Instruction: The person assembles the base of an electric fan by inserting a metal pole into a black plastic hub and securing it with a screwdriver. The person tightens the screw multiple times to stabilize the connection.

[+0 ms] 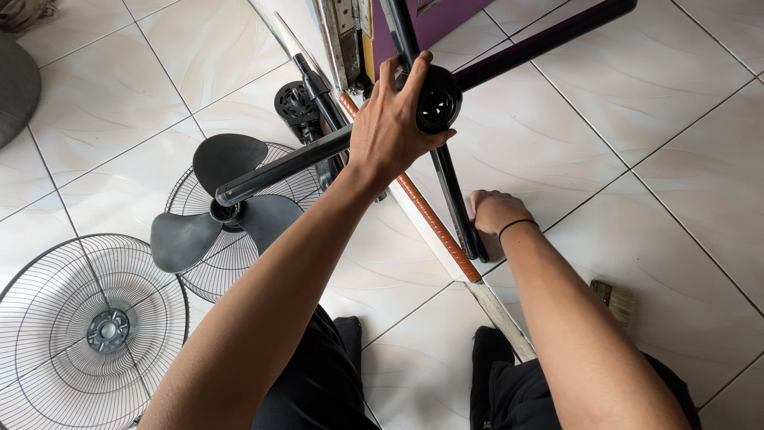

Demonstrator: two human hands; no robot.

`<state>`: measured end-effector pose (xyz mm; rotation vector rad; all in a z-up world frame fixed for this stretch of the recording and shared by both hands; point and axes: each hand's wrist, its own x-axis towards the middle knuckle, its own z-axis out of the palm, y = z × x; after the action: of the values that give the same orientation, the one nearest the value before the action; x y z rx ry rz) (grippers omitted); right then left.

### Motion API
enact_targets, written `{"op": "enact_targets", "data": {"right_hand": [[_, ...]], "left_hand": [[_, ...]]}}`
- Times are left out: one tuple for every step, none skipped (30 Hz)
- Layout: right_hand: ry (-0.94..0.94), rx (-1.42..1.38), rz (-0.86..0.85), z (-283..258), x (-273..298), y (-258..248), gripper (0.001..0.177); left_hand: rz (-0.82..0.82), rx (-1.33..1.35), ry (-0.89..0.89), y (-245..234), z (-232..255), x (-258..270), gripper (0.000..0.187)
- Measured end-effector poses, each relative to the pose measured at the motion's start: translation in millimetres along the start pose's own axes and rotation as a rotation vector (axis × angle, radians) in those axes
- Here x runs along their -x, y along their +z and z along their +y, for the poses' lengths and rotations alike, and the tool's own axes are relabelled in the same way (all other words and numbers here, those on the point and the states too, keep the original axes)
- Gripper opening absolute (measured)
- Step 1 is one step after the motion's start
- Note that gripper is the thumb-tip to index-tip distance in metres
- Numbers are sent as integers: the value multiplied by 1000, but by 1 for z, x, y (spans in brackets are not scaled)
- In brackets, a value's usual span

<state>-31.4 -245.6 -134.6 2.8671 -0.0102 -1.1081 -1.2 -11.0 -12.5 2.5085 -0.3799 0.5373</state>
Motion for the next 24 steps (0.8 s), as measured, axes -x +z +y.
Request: {"op": "enact_targets", "data": {"right_hand": [[-8, 23, 14, -3, 2, 2, 29], [-10, -16, 12, -5, 4, 4, 30], [-12, -55, 9, -7, 6, 6, 32], [-15, -94, 8, -8, 6, 6, 33], [-14, -74, 9, -9, 6, 5, 28], [-13, -54, 10, -10, 6, 4, 25], [-11, -34, 12, -9, 7, 2, 22], [-27, -48, 36, -7, 8, -2, 23], [-43, -62, 61, -5, 9, -8, 24], [-58, -76, 84, -2, 12, -16, 27], [-72, -111, 133, 0, 16, -24, 26], [-84, -145, 182, 3, 21, -34, 26], [-95, -179, 231, 4, 27, -44, 26], [-87, -239, 233, 6, 34, -56, 24], [-79, -299, 236, 8, 42, -68, 23], [-71, -360, 239, 9, 51, -81, 21], [-89, -418, 269, 11, 61, -92, 22], [-108, -478, 300, 14, 71, -104, 23], [-126, -537, 330, 14, 81, -113, 24], [-260, -562, 459, 14, 90, -123, 23], [-395, -583, 587, 17, 100, -132, 23], [-532, -604, 714, 17, 109, -139, 23], [-523, -636, 704, 15, 116, -145, 24], [-513, -666, 695, 15, 125, -152, 25]], "left_hand": [[-4, -2, -2, 1, -1, 0, 115], [-11, 0, -6, 2, -1, 0, 116], [-18, 1, -10, 2, -2, 1, 117], [-24, 2, -13, 3, -3, 0, 118], [-5, -6, 6, 3, -4, 0, 119], [13, -13, 26, 3, -5, 0, 120], [31, -21, 46, 3, -5, 1, 121], [39, -15, 45, 4, -5, 0, 121], [47, -8, 45, 4, -5, -2, 121], [53, -1, 45, 5, -4, -3, 120], [50, -8, 44, 5, -4, -3, 119], [46, -12, 44, 5, -4, -3, 118], [43, -17, 43, 5, -3, -4, 118], [43, -18, 40, 6, -2, -5, 117], [43, -20, 36, 5, -2, -5, 116], [44, -21, 33, 5, -2, -6, 115], [49, -28, 35, 4, -2, -7, 114], [53, -36, 37, 3, -2, -8, 114], [56, -44, 40, 2, -2, -9, 113], [53, -55, 30, 2, -1, -10, 114], [50, -67, 21, 3, 1, -11, 115], [45, -81, 11, 3, 1, -11, 117], [45, -85, 11, 3, 1, -11, 117], [46, -88, 10, 3, 1, -10, 118]]}}
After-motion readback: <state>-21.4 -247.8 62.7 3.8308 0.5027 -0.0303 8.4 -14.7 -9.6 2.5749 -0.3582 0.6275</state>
